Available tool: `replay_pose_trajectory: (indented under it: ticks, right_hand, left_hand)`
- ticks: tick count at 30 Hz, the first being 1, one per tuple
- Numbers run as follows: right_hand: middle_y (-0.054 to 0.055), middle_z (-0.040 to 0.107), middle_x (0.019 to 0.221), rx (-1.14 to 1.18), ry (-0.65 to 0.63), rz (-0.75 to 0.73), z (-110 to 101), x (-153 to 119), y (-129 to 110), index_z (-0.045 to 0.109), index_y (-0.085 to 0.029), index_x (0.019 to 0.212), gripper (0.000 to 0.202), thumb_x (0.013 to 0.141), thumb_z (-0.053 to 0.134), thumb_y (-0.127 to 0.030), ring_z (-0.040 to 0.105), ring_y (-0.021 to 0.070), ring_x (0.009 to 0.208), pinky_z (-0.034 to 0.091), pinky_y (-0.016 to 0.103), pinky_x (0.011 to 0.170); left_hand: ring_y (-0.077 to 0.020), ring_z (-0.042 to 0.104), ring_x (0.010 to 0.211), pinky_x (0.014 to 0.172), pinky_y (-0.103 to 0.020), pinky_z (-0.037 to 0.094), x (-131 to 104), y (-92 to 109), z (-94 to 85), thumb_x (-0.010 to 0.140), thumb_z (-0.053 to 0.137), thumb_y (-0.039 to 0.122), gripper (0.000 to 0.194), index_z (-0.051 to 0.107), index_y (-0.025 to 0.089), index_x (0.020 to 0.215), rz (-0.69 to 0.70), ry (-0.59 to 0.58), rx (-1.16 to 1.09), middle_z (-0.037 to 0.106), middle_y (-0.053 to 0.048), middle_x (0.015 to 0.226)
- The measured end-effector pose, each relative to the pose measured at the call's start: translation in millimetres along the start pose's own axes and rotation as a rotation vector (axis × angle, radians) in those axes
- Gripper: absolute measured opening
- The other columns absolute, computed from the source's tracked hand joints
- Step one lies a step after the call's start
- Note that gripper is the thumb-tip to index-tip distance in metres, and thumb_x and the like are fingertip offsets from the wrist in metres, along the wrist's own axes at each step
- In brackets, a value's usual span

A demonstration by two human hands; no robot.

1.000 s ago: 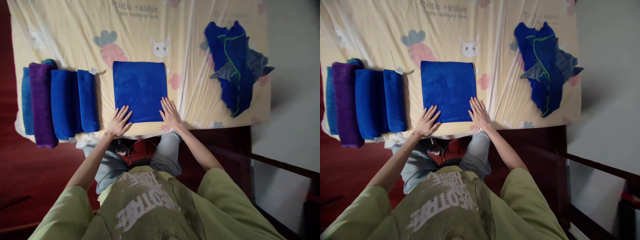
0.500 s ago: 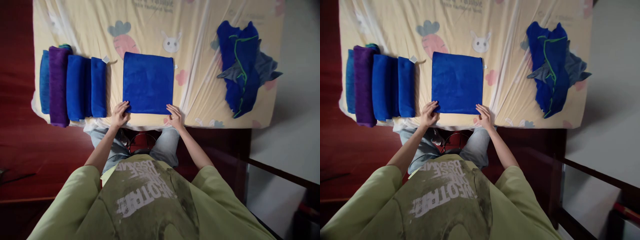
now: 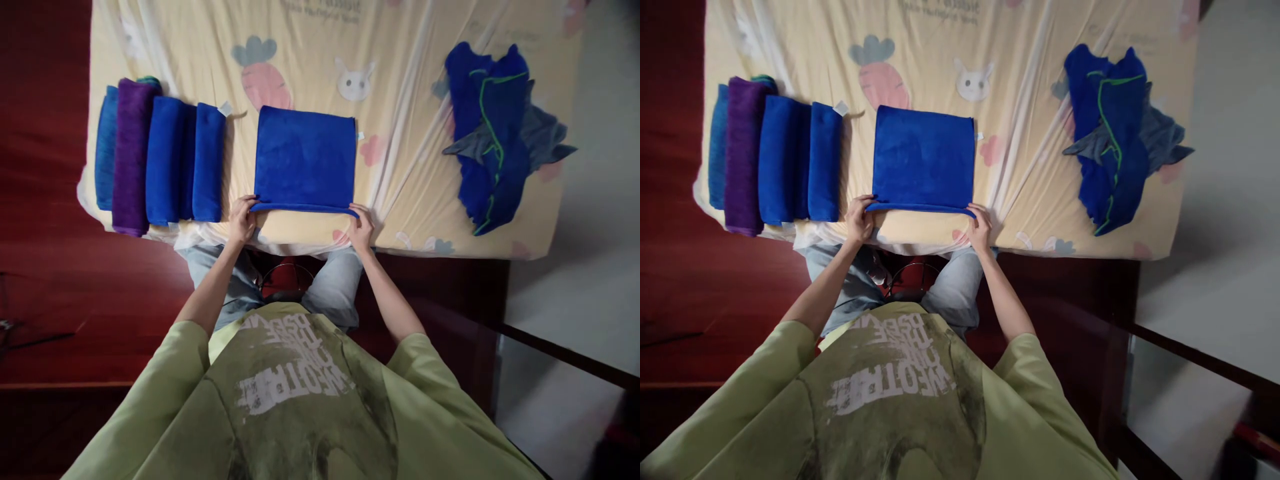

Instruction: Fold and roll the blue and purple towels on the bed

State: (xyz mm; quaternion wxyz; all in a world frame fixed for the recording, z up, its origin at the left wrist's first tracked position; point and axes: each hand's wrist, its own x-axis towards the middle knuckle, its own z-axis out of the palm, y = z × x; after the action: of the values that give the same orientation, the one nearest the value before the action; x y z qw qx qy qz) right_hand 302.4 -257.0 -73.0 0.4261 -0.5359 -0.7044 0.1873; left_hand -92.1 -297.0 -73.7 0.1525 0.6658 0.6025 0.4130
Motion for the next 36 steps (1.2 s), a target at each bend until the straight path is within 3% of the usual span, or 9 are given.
replay_pose_trajectory:
  ticks: [5,11,16,22,30,36]
  right_hand:
    - [0.010,0.076,0.101,0.012,0.086,0.074,5.9,-5.9,9.7,0.072,-0.021,0.108,0.036,0.106,0.049,-0.049,0.075,0.0236,0.100,0.062,0.042,0.094]
    - [0.006,0.070,0.083,-0.061,0.109,0.188,10.7,-7.2,14.4,0.070,-0.020,0.101,0.052,0.104,0.045,-0.065,0.071,0.0204,0.081,0.062,0.039,0.084]
    - [0.005,0.069,0.083,-0.105,0.114,0.162,12.9,-8.1,19.6,0.071,-0.020,0.099,0.051,0.105,0.045,-0.064,0.071,0.0203,0.081,0.061,0.039,0.085]
    - [0.009,0.070,0.093,-0.072,0.063,0.206,11.1,-5.9,13.6,0.072,-0.022,0.107,0.054,0.106,0.041,-0.066,0.071,0.0245,0.096,0.059,0.044,0.093]
    - [0.001,0.059,0.076,-0.126,0.111,0.185,11.9,0.7,8.1,0.068,-0.021,0.094,0.050,0.107,0.044,-0.062,0.062,0.0151,0.074,0.057,0.031,0.080]
    - [0.000,0.056,0.074,-0.091,0.095,0.191,13.3,-1.2,11.1,0.068,-0.020,0.095,0.046,0.107,0.048,-0.060,0.058,0.0139,0.069,0.055,0.029,0.074]
  left_hand:
    - [-0.0252,0.067,0.092,0.088,-0.042,0.053,-5.8,-9.4,6.7,0.105,0.048,0.040,0.027,0.069,0.024,0.106,-0.055,0.072,0.029,0.068,-0.009,0.092]
    - [-0.0235,0.063,0.086,0.084,-0.039,0.050,-9.6,-17.9,11.2,0.105,0.049,0.045,0.028,0.067,0.022,0.106,-0.132,0.051,0.033,0.064,-0.008,0.089]
    - [-0.0228,0.063,0.087,0.087,-0.038,0.049,-11.3,-19.7,14.5,0.105,0.050,0.049,0.034,0.066,0.020,0.113,-0.212,0.051,0.063,0.062,-0.008,0.089]
    - [-0.0203,0.064,0.081,0.083,-0.037,0.052,-10.4,-13.9,14.1,0.105,0.049,0.052,0.037,0.067,0.021,0.109,-0.178,0.081,0.136,0.059,-0.006,0.084]
    - [-0.0264,0.065,0.094,0.095,-0.046,0.051,-11.1,-16.1,13.7,0.104,0.049,0.053,0.038,0.065,0.020,0.113,-0.277,0.023,0.057,0.059,-0.008,0.090]
    - [-0.0254,0.065,0.092,0.094,-0.045,0.052,-10.0,-15.3,12.7,0.104,0.050,0.051,0.036,0.066,0.020,0.109,-0.246,0.026,0.071,0.059,-0.008,0.086]
